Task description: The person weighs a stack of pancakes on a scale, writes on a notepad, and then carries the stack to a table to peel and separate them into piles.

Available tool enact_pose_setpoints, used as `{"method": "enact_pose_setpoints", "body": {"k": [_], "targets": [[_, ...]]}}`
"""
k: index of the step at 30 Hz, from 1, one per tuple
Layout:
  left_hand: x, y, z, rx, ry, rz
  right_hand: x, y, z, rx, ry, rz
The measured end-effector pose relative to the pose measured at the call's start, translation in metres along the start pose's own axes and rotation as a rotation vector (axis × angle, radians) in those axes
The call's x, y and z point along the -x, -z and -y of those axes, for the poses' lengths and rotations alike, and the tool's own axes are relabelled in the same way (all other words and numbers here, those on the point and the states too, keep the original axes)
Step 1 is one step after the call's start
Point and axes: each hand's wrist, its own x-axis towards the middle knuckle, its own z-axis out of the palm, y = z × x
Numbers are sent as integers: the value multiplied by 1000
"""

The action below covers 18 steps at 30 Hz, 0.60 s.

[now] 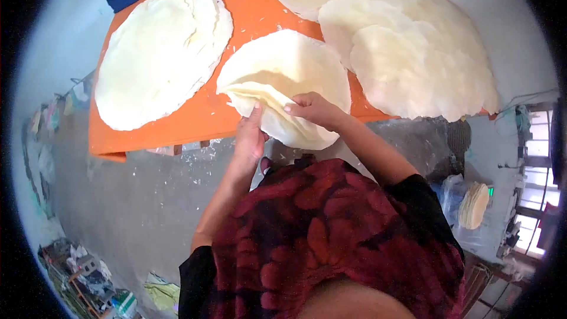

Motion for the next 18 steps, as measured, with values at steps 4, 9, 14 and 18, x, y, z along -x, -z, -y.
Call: {"method": "enact_pose_setpoints", "body": {"k": [4,9,14,18], "targets": [[4,2,-5,68,52,48,1,-14,-18,66,-5,-65],[-1,2,-22,-170,-25,-1,-14,13,2,371,184,-294],[13,-3,-96,-354,-159,0,0,95,88,156,251,-431],[7,31,-149,-465,-302,-29,-3,164,149,985,144,-791]]}}
